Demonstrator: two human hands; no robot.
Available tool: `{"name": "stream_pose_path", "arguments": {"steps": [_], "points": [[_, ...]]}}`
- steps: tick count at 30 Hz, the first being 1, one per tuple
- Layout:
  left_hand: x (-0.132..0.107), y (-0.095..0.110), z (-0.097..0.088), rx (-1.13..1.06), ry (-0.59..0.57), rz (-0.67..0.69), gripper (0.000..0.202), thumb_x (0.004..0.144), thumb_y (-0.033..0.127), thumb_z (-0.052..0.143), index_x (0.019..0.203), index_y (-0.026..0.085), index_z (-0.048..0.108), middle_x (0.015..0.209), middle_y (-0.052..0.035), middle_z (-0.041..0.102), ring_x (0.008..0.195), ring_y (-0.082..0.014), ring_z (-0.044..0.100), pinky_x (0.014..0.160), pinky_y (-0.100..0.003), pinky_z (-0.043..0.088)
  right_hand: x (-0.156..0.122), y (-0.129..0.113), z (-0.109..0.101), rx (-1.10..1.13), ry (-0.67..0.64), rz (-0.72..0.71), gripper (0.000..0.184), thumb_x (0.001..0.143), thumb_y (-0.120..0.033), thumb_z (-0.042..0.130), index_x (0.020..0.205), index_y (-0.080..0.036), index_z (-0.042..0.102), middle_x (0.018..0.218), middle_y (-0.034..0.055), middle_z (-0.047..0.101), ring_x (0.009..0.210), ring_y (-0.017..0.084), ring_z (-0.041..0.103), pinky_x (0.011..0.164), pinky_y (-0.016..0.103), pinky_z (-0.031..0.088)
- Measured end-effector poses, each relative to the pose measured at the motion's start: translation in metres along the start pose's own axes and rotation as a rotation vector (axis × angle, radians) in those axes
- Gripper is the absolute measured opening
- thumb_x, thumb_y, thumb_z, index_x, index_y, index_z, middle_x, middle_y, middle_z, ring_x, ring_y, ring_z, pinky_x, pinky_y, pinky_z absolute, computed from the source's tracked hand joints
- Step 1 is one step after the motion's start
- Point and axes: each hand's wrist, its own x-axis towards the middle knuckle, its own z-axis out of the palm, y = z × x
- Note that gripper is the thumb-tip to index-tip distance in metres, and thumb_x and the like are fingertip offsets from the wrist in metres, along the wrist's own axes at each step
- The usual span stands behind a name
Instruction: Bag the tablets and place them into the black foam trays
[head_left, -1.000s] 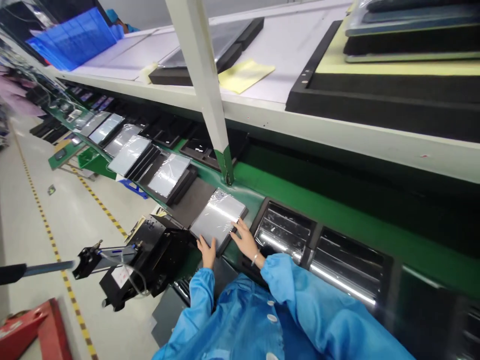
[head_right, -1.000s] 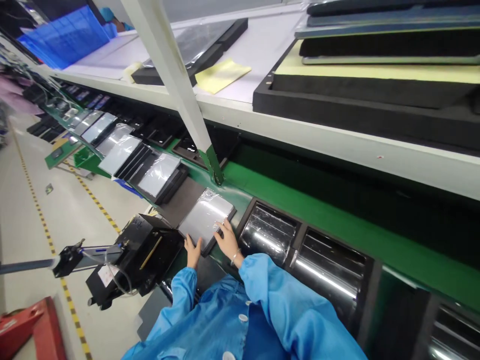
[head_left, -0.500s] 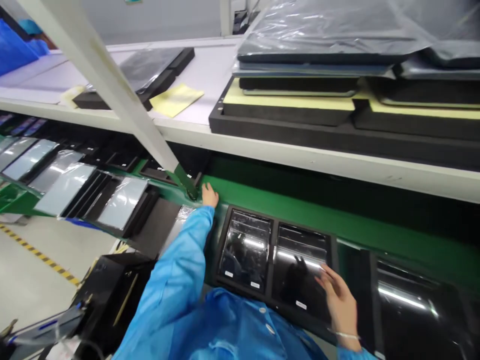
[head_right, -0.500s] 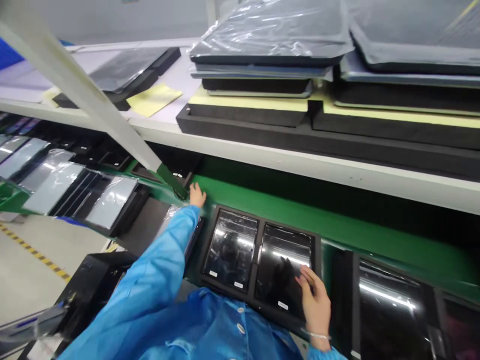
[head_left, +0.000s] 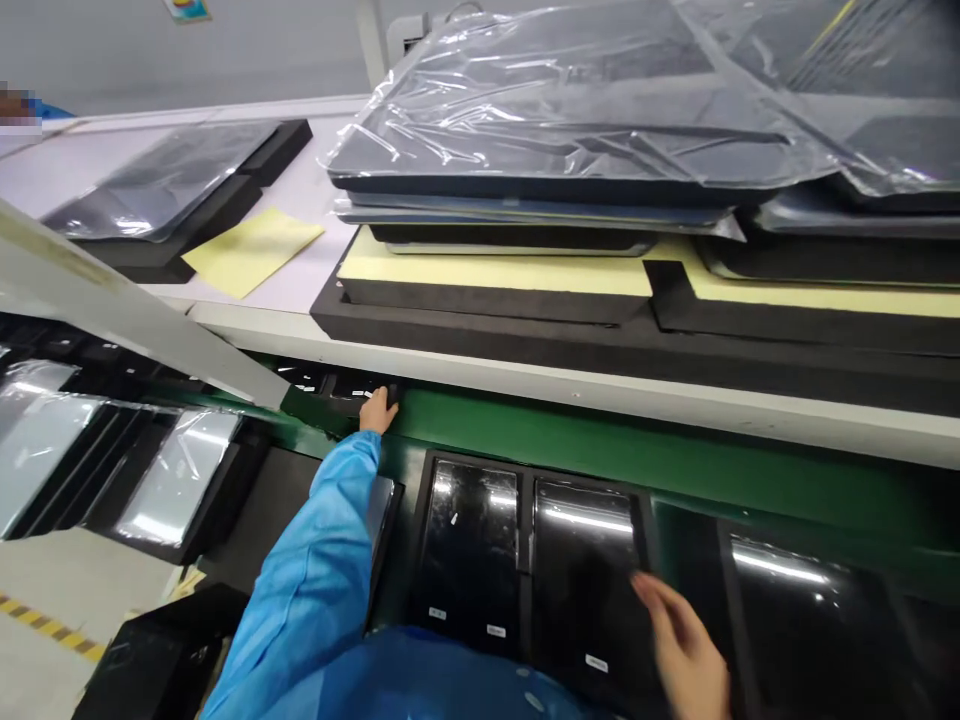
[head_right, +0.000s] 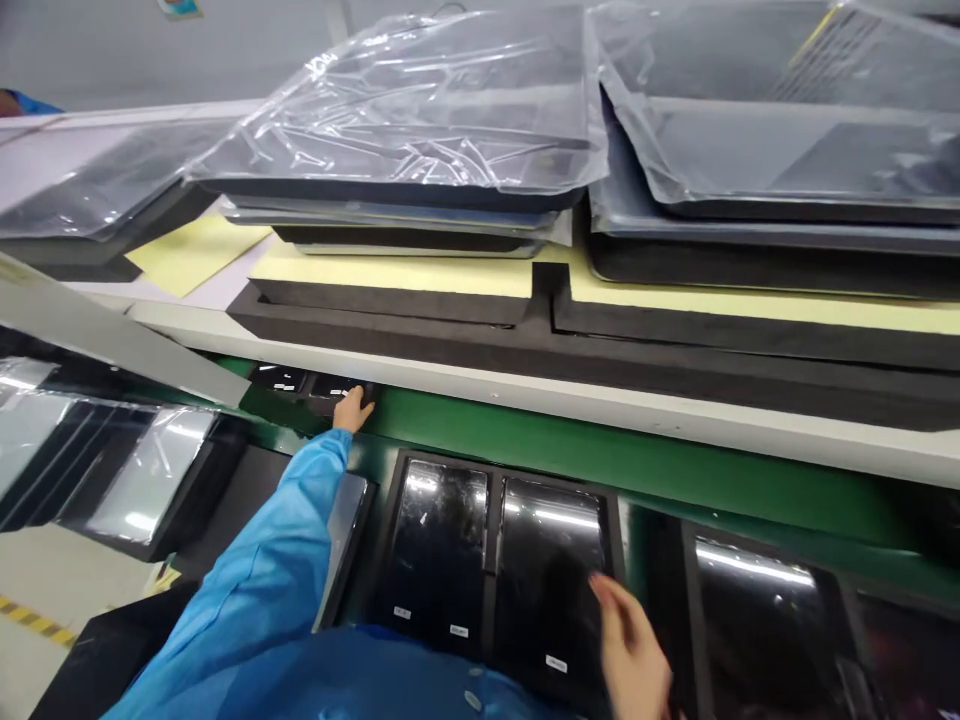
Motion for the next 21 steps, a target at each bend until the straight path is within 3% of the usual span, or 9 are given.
{"name": "stream_pose_path", "arguments": {"steps": [1, 4, 7, 11, 15, 18, 21], "points": [[-0.009, 0.014, 0.002, -0.009, 0.001, 0.051, 0.038, 0.099, 0.039, 0.065, 0.130, 0.017, 0.063, 0.129, -0.0109, 0.066, 0.111, -0.0240, 0.068, 0.095, -0.047, 0.060, 0.006, -0.018, 0.035, 0.047, -0.052, -0.026, 0.067, 0.055, -0.081, 0.074, 0.089, -0.024, 0.074, 0.114, 0.0187, 0.074, 0.127, 0.050, 0.060, 0.119, 0.071, 0.036], [-0.043, 0.059, 0.007, -0.042, 0.015, 0.189, 0.033, 0.100, 0.041, 0.062, 0.124, 0.018, 0.063, 0.125, -0.0104, 0.067, 0.106, -0.0236, 0.068, 0.091, -0.042, 0.058, 0.034, -0.064, 0.135, 0.213, -0.324, -0.024, 0.064, 0.072, -0.068, 0.079, 0.117, -0.022, 0.070, 0.135, 0.0134, 0.068, 0.127, 0.034, 0.062, 0.115, 0.054, 0.047], [-0.073, 0.089, 0.004, -0.063, 0.038, 0.249, 0.023, 0.100, 0.035, 0.055, 0.116, 0.020, 0.062, 0.120, -0.0112, 0.066, 0.102, -0.0264, 0.070, 0.083, -0.037, 0.055, 0.065, -0.097, 0.198, 0.331, -0.527, 0.100, 0.051, 0.098, -0.050, 0.067, 0.139, -0.021, 0.058, 0.138, 0.0129, 0.063, 0.117, 0.028, 0.067, 0.099, 0.051, 0.058], [-0.084, 0.100, 0.001, -0.085, 0.054, 0.250, 0.018, 0.098, 0.028, 0.053, 0.111, 0.020, 0.061, 0.116, -0.0118, 0.066, 0.102, -0.0291, 0.070, 0.080, -0.036, 0.053, 0.080, -0.123, 0.238, 0.419, -0.663, 0.272, 0.050, 0.101, -0.047, 0.065, 0.142, -0.020, 0.055, 0.136, 0.0123, 0.061, 0.111, 0.026, 0.067, 0.092, 0.048, 0.061], [-0.079, 0.106, 0.012, -0.123, 0.047, 0.251, 0.018, 0.096, 0.022, 0.057, 0.112, 0.017, 0.063, 0.116, -0.0114, 0.067, 0.105, -0.0263, 0.069, 0.088, -0.037, 0.055, 0.066, -0.135, 0.285, 0.423, -0.761, 0.359, 0.045, 0.100, -0.042, 0.067, 0.138, -0.019, 0.058, 0.133, 0.0112, 0.063, 0.109, 0.025, 0.067, 0.090, 0.046, 0.061], [-0.083, 0.110, 0.025, -0.179, 0.048, 0.248, 0.026, 0.098, 0.026, 0.062, 0.122, 0.015, 0.063, 0.119, -0.0101, 0.068, 0.104, -0.0233, 0.068, 0.093, -0.043, 0.056, 0.057, -0.144, 0.321, 0.400, -0.774, 0.358, 0.041, 0.100, -0.040, 0.068, 0.135, -0.019, 0.060, 0.131, 0.0106, 0.064, 0.109, 0.025, 0.067, 0.091, 0.046, 0.061], [-0.092, 0.105, 0.031, -0.271, 0.044, 0.284, 0.027, 0.098, 0.028, 0.063, 0.123, 0.017, 0.066, 0.118, -0.0091, 0.070, 0.108, -0.0233, 0.068, 0.097, -0.042, 0.057, 0.065, -0.151, 0.335, 0.372, -0.726, 0.331, 0.039, 0.100, -0.040, 0.068, 0.133, -0.018, 0.061, 0.130, 0.0104, 0.064, 0.109, 0.025, 0.067, 0.092, 0.046, 0.061]]}}
